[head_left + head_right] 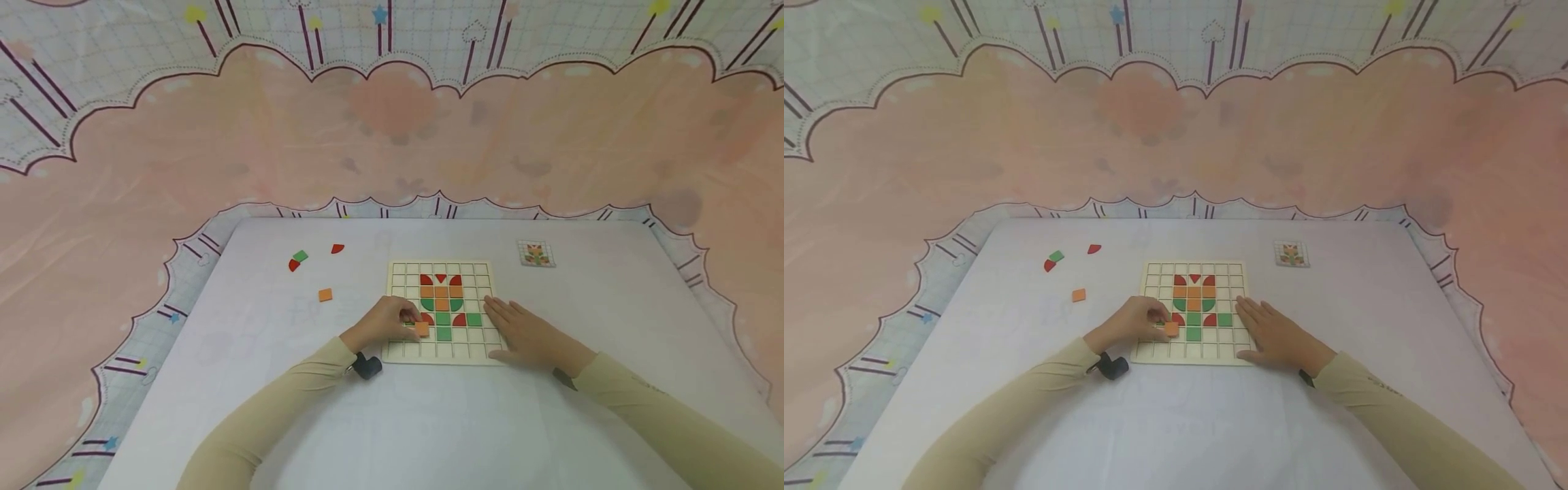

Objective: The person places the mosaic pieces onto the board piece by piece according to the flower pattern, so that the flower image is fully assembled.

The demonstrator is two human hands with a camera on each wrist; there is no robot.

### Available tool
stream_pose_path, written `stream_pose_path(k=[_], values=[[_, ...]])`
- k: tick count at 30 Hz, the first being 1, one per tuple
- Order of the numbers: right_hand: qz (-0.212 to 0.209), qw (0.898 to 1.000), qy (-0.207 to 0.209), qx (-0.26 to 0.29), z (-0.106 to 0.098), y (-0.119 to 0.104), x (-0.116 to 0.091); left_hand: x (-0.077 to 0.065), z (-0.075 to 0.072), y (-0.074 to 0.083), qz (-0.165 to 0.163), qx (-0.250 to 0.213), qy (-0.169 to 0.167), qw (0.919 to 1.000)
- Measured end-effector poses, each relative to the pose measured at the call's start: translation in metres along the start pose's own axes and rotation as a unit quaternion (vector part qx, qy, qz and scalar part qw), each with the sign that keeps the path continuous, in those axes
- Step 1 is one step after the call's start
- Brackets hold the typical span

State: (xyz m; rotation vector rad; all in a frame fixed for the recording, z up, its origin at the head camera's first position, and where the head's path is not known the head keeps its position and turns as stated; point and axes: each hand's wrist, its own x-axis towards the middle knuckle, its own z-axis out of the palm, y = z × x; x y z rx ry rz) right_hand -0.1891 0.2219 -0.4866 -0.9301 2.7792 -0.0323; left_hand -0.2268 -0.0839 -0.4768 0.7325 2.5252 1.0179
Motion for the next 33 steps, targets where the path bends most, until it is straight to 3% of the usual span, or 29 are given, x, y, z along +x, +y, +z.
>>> stream_pose_path(k=[9,19,27,33], values=[[-0.006,1.0,0.006,0.003,0.0007,0.0007,0.0004,0.0041,0.0085,0.0026,0.03,0.041,-0.007,0.9987],[-0.002,1.0,0.0,0.002,0.0001,0.0008,0.0005,0.0038,0.0063,0.0008,0.025,0.046,-0.004,0.9986],[0.0,1.0,-0.001,0.003,0.0016,0.0016,0.0007,0.0042,0.0088,-0.0001,0.059,0.04,0.001,0.9975],[-0.005,1.0,0.005,0.001,0.0025,0.0019,0.0001,0.0036,0.0077,-0.0043,0.038,0.019,-0.014,0.999]])
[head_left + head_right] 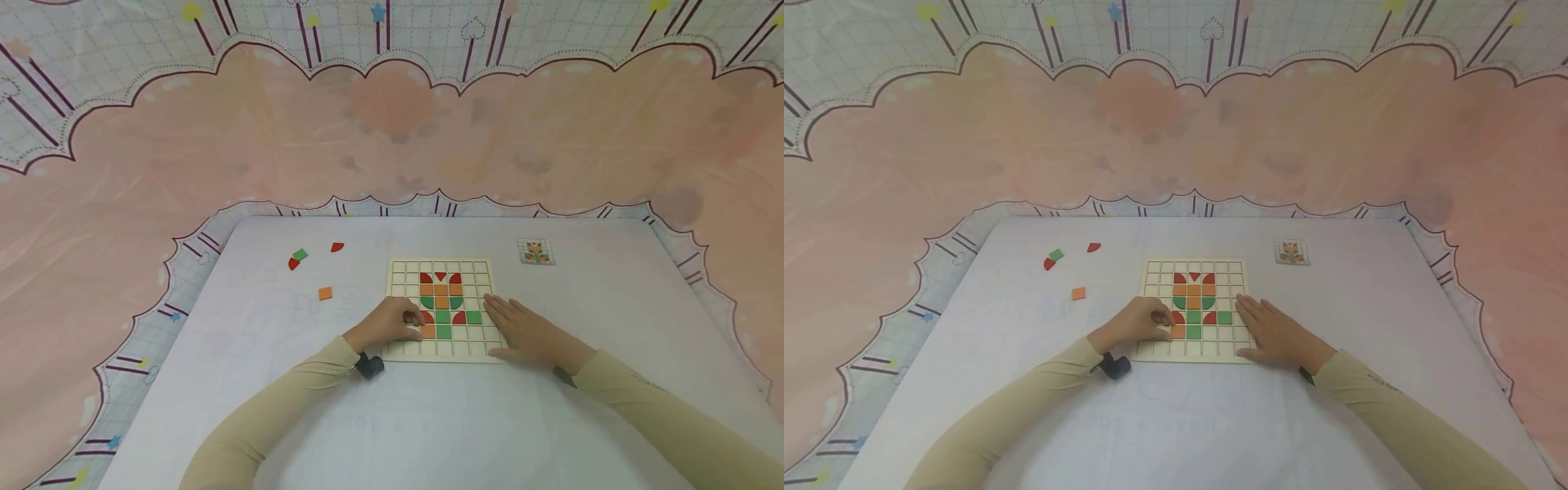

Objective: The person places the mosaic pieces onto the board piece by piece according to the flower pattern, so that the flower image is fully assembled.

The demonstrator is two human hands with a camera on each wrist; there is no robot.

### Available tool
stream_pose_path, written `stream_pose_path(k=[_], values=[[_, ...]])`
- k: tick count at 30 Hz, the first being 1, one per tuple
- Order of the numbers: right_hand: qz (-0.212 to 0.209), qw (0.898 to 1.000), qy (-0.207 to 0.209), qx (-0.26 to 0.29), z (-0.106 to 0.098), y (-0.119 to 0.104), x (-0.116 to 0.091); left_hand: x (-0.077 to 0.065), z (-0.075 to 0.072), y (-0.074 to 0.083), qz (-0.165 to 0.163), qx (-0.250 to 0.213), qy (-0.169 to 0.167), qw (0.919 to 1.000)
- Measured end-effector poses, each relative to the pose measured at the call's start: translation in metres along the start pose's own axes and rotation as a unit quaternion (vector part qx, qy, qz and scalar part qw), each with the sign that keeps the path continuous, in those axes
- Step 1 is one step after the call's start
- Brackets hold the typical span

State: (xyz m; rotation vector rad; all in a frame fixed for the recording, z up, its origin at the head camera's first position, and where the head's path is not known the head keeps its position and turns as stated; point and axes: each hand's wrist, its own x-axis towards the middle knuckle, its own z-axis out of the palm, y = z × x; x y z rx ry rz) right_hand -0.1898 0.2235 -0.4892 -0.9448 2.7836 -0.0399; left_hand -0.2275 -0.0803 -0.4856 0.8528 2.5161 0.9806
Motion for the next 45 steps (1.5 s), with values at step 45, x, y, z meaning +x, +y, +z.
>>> stream_pose_path(k=[45], values=[[0.004,1.0,-0.005,0.011,-0.002,-0.001,0.0,-0.072,-0.102,-0.111,-0.134,0.048,0.144,0.9792]])
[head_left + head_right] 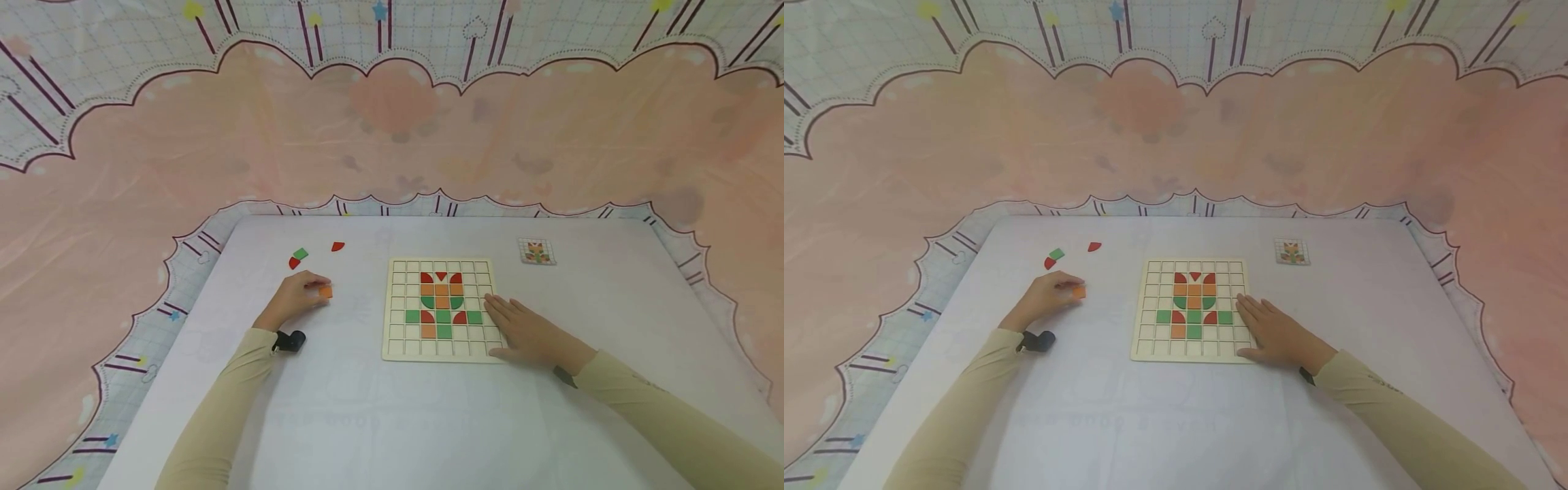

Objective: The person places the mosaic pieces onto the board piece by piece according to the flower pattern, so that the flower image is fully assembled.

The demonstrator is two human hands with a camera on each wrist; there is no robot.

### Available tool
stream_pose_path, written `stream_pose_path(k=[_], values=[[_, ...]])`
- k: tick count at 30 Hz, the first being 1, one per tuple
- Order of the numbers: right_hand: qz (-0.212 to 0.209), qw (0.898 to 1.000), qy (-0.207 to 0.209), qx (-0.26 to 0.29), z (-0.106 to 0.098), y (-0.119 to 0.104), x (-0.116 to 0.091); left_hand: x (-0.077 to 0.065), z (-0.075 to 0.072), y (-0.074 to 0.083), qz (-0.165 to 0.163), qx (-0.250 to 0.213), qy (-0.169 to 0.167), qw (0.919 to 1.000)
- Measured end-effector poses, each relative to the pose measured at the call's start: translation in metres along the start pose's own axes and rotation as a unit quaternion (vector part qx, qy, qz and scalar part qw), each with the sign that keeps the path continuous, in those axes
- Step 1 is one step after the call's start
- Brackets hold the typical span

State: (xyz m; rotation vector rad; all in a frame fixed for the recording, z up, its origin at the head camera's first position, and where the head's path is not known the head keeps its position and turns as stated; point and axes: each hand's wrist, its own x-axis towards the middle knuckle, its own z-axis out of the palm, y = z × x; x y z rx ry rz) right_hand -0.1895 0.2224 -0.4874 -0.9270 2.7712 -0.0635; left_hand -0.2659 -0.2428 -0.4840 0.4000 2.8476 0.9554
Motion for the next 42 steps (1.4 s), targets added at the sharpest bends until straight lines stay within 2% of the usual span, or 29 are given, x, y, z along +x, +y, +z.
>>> stream_pose_path(k=[7,22,35,42], values=[[-0.002,1.0,0.004,0.0,-0.001,0.0,-0.001,-0.003,-0.003,0.0,-0.037,0.014,-0.005,0.9992],[-0.002,1.0,0.003,-0.015,-0.001,0.001,0.001,-0.003,-0.003,0.002,-0.045,0.013,0.003,0.9989],[-0.002,1.0,0.003,-0.005,-0.003,-0.001,-0.001,-0.002,-0.001,0.005,-0.031,0.013,-0.002,0.9994],[-0.001,1.0,0.002,-0.006,-0.003,-0.001,-0.001,-0.001,0.004,0.021,0.002,0.012,-0.005,0.9999]])
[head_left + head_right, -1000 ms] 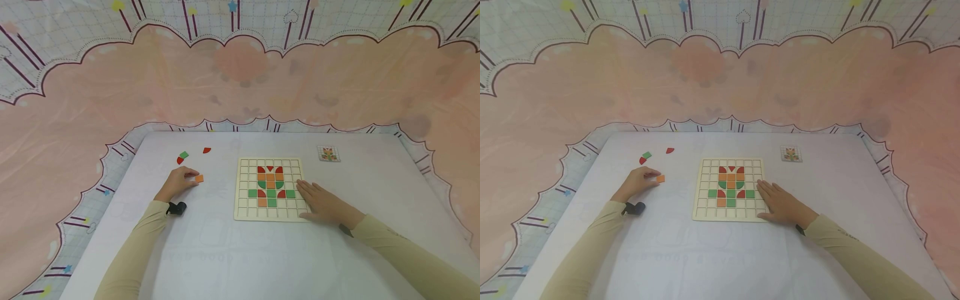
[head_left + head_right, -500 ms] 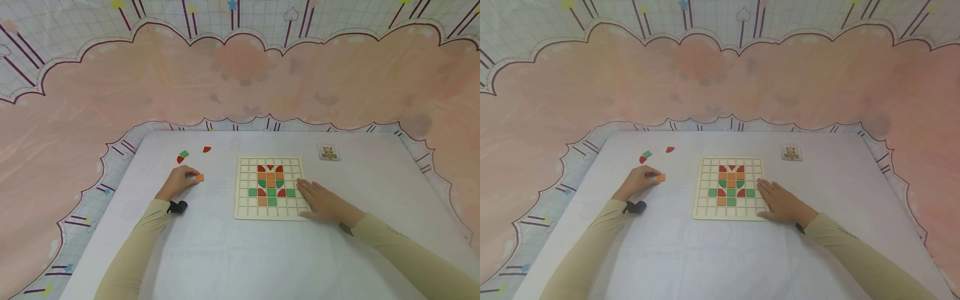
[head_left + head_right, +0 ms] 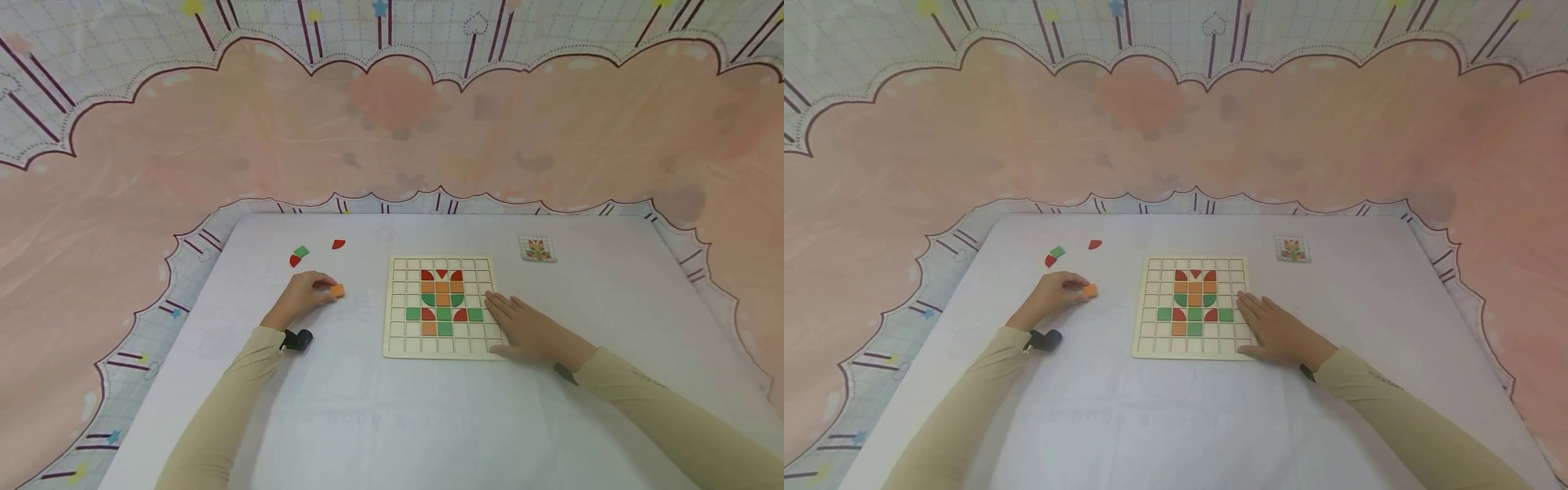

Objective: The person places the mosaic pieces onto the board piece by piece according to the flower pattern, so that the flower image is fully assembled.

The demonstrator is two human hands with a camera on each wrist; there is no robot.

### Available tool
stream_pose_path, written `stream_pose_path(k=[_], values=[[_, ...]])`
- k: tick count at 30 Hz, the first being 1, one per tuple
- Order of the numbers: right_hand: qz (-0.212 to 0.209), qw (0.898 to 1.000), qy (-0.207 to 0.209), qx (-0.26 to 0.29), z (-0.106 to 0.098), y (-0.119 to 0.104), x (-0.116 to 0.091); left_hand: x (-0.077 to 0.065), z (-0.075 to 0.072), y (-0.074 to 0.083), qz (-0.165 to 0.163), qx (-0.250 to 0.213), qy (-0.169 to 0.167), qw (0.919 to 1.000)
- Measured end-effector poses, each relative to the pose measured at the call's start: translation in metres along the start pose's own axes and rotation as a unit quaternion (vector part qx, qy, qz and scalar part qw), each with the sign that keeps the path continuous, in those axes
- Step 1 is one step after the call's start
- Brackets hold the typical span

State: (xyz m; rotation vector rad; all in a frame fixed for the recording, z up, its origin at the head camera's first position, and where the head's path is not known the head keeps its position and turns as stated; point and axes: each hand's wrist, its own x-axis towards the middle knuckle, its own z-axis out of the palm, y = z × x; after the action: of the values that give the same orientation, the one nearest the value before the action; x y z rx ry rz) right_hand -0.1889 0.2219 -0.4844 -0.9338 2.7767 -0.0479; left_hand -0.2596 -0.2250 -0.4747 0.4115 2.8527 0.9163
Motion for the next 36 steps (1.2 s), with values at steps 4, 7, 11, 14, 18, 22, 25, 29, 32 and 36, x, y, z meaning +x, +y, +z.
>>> stream_pose_path(k=[4,7,11,14,18,22,25,29,32,36], values=[[0.0,1.0,-0.002,0.003,0.0,0.0,0.001,0.003,0.005,0.014,0.01,-0.004,-0.004,0.9999],[-0.001,1.0,-0.003,0.002,0.0,0.0,0.001,0.005,0.01,0.025,0.011,-0.009,-0.009,0.9999],[-0.003,1.0,-0.001,0.003,0.0,0.0,0.001,0.009,0.018,0.041,0.019,-0.009,-0.016,0.9997],[-0.005,1.0,0.001,0.004,0.0,0.001,0.001,0.012,0.025,0.054,0.031,-0.015,-0.023,0.9992],[-0.005,1.0,0.0,0.002,0.001,0.001,0.001,0.014,0.033,0.07,0.048,-0.026,-0.032,0.998],[-0.003,1.0,-0.001,0.002,0.002,0.001,0.001,0.016,0.043,0.084,0.067,-0.034,-0.037,0.9965],[-0.003,1.0,-0.001,0.002,0.003,0.002,0.001,0.016,0.05,0.093,0.076,-0.043,-0.041,0.9954],[-0.004,1.0,0.0,0.001,0.004,0.002,0.001,0.017,0.06,0.103,0.086,-0.055,-0.049,0.9935],[-0.004,1.0,0.002,0.0,0.004,0.002,0.001,0.018,0.068,0.11,0.097,-0.063,-0.055,0.9918],[-0.005,1.0,0.005,-0.002,0.003,0.002,0.001,0.021,0.077,0.12,0.108,-0.059,-0.07,0.9898]])
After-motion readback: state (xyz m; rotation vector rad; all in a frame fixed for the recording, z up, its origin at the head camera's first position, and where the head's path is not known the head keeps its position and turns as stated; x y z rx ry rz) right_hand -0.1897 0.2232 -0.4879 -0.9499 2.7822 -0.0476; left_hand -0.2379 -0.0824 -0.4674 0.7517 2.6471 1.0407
